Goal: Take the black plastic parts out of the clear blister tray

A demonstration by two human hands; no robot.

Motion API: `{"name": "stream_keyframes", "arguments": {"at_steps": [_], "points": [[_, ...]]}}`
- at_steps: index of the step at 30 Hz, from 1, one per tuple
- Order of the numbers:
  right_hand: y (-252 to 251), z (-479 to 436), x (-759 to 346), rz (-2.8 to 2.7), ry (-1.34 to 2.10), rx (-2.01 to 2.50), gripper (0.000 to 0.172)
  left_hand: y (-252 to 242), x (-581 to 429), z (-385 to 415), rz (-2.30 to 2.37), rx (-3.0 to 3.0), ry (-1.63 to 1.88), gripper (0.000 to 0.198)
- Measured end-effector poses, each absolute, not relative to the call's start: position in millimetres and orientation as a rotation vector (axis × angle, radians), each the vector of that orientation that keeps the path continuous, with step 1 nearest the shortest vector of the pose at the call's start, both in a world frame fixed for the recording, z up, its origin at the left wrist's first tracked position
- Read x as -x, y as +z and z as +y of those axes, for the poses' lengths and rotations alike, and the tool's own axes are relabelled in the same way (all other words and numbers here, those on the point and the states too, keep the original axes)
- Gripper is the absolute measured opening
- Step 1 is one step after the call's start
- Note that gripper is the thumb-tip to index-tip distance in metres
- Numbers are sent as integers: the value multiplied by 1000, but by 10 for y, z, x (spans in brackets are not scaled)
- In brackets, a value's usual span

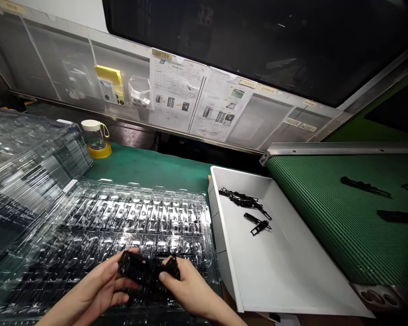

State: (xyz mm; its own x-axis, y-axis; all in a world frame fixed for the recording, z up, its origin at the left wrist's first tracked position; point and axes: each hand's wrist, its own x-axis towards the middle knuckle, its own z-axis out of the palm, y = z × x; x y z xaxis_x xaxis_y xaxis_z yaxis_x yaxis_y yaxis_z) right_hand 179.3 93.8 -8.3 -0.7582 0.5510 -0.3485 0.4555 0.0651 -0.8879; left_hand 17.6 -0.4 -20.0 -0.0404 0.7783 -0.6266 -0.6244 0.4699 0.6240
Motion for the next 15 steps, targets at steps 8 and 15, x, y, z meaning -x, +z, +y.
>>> {"name": "stream_keyframes", "arguments": {"at_steps": [8,15], "points": [[-144,699,-1641,-1554,2112,1187,29,-43,-462,138,1156,14,1366,33],[59,819,-1818,-1560,2415,988,19,68,-299,92,1307,109,1279,31]]}}
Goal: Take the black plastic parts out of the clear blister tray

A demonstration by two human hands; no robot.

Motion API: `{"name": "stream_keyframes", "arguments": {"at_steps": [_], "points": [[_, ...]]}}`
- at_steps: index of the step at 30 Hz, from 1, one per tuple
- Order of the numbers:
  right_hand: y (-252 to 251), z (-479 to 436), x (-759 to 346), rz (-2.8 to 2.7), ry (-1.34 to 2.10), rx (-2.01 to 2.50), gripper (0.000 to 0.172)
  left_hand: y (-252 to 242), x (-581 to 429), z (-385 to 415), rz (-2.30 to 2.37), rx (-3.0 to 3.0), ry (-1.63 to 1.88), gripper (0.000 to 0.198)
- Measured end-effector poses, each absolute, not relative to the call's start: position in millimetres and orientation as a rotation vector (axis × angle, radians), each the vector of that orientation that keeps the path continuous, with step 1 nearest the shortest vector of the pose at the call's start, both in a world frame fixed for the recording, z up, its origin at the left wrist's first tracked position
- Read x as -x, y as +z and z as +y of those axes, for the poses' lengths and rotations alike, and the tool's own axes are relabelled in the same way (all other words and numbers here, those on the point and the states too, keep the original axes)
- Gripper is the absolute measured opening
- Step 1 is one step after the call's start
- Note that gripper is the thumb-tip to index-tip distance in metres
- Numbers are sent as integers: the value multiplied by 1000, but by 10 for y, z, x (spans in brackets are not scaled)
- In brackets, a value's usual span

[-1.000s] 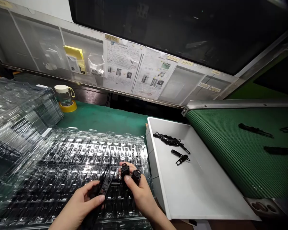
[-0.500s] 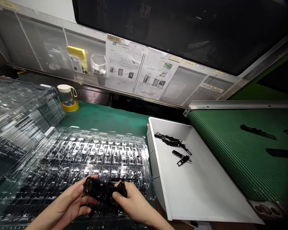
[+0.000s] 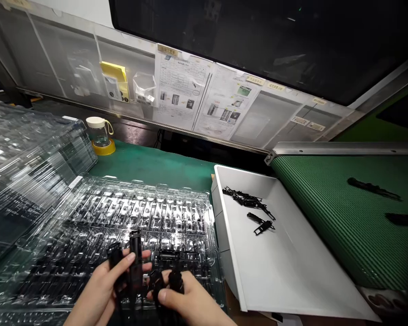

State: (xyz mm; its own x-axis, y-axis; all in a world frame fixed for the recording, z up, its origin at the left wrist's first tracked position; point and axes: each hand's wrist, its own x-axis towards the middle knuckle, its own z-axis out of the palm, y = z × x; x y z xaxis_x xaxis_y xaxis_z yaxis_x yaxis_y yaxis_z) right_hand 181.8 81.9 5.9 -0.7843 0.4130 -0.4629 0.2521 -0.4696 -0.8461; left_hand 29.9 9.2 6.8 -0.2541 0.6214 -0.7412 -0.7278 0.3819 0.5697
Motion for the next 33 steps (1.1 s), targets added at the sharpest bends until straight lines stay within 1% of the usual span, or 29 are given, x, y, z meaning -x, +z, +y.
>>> {"name": "stream_keyframes", "arguments": {"at_steps": [1,2,4,5,6,8,11,15,17,19,20,22,24,26,28,30,33], "points": [[80,876,-1850,-1679,2297,1033,18,55,-262,76,1346,127,1264,32],[85,937,-1875,-1856,2094,1093,20,46,-232,61,1371,146,1245,34],[42,1047,-1896,-2259,1559,1159,23,48,-203,37,1426,168,1202,36],[-7,1086,-1889,-2417,1316,1140,21,62,-206,28,1441,169,1182,36],[-72,1108,-1870,-2530,1129,1102,20,83,-220,22,1450,167,1167,35],[-230,1103,-1807,-2653,978,1039,29,135,-268,14,1457,157,1146,33],[-455,1027,-1693,-2722,933,1013,27,204,-338,5,1434,111,1140,34],[-512,1010,-1633,-2666,1021,1035,23,255,-356,0,1409,54,1144,34],[-410,1063,-1654,-2546,1120,1088,21,262,-342,2,1413,51,1143,32],[-266,1118,-1687,-2365,1261,1166,14,244,-328,7,1405,57,1139,32],[-193,1134,-1701,-2264,1353,1197,15,224,-326,11,1394,58,1138,32],[-72,1126,-1713,-2095,1534,1218,22,162,-334,21,1351,60,1148,31],[3,1074,-1702,-1886,1810,1174,24,87,-360,36,1303,34,1168,30],[40,1001,-1680,-1480,2165,1092,26,24,-391,52,1289,-21,1192,33],[62,936,-1664,-1009,2411,1009,28,-2,-415,69,1366,-117,1167,39],[83,893,-1659,-760,2459,1000,27,19,-433,84,1465,-190,1115,38],[105,876,-1668,-658,2450,1044,26,102,-458,109,1507,-245,1072,26]]}}
